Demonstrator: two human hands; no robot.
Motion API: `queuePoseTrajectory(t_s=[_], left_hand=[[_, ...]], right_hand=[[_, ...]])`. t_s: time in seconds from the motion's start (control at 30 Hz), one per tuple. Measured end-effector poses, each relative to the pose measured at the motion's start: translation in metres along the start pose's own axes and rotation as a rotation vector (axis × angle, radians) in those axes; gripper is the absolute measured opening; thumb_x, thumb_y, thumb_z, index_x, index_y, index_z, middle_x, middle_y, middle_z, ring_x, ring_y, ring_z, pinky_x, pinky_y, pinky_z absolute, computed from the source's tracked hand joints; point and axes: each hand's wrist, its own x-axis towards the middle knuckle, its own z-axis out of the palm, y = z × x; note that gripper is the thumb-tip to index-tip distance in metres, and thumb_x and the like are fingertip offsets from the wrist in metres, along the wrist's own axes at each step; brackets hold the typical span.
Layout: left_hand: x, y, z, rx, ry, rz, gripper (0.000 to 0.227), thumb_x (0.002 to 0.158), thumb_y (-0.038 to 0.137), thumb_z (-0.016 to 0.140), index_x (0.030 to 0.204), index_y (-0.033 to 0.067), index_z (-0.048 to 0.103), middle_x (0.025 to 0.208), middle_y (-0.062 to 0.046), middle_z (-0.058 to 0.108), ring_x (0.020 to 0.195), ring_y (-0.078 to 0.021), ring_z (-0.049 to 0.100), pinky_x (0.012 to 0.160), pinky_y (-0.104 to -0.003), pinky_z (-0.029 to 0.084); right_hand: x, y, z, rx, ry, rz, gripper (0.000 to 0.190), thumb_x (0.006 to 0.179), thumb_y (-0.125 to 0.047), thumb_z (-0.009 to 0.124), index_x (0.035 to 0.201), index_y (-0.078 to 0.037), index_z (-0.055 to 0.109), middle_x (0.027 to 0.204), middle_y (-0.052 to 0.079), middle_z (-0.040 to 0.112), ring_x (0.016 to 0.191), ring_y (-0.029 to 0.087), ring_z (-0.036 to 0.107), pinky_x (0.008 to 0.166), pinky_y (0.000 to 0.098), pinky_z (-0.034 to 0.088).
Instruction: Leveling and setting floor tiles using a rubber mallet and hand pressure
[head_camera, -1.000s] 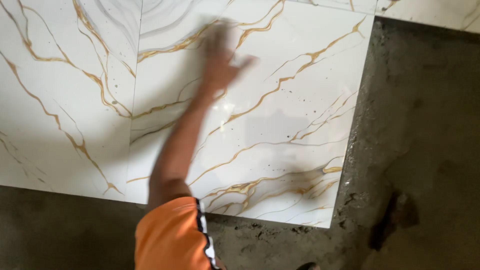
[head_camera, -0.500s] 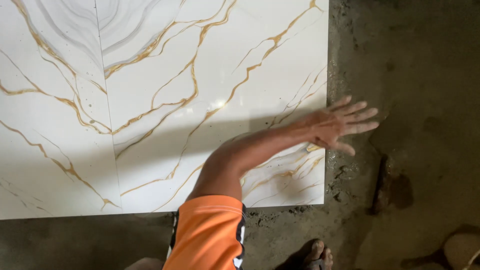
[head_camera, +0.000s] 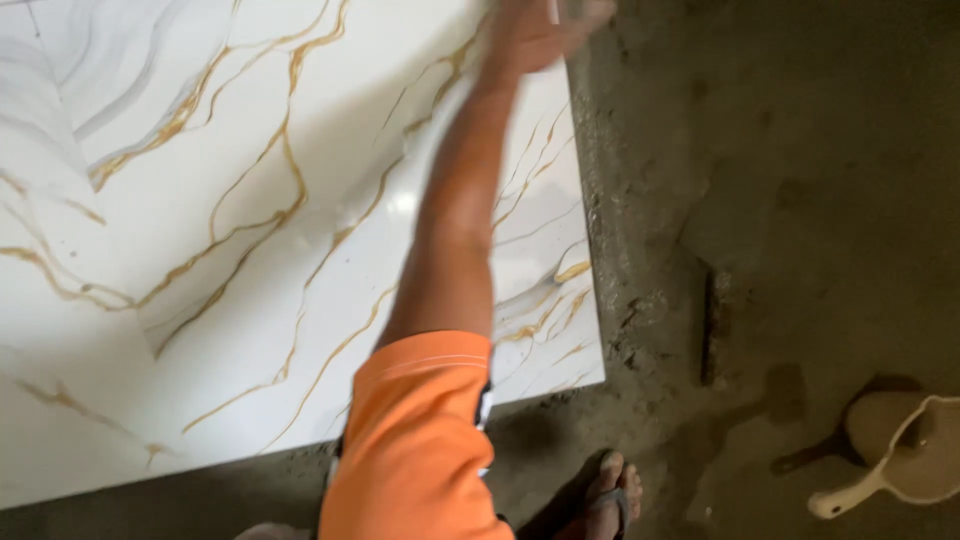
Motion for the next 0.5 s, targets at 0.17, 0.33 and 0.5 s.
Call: queuePoseTrajectory(t_s=[0.17,0.33,0.5], left_hand=[[-0.049,0.040,0.055,-0.105,-0.083,0.609,0.065,0.098,0.059,0.040,0.147,0.0182,0.026,0.154,-0.010,0.027,0.145,-0.0323,0.023,0.117,-0.049,0.017],[-0.118,-0.129,-0.058,0.217,0.266,0.159,0.080,0.093,0.056,0.070,0.148,0.0170,0.028,0.155,-0.005,0.025,0.145,-0.0274,0.010,0.117,-0.051,-0.003],[-0.257,-0.124,-0.154,0.787,0.254,-0.380,0.066,0.105,0.051,0.033,0.152,0.0074,0.019,0.154,-0.015,0.008,0.144,-0.0378,0.011,0.114,-0.056,0.004]], right_hand=[[0.004,-0.031,0.039,-0.106,0.037,-0.001,0.061,0.093,-0.055,0.034,0.128,-0.007,0.049,0.129,0.018,0.045,0.117,0.036,0.040,0.100,0.0433,0.027],[0.014,-0.059,0.052,-0.213,0.096,0.032,0.067,0.093,-0.058,0.034,0.132,-0.007,0.050,0.133,0.020,0.046,0.122,0.038,0.040,0.104,0.0449,0.027],[0.079,-0.107,-0.116,0.232,-0.452,0.009,0.047,0.098,-0.041,0.035,0.125,-0.007,0.054,0.102,0.007,0.042,0.088,0.025,0.038,0.080,0.0374,0.031]])
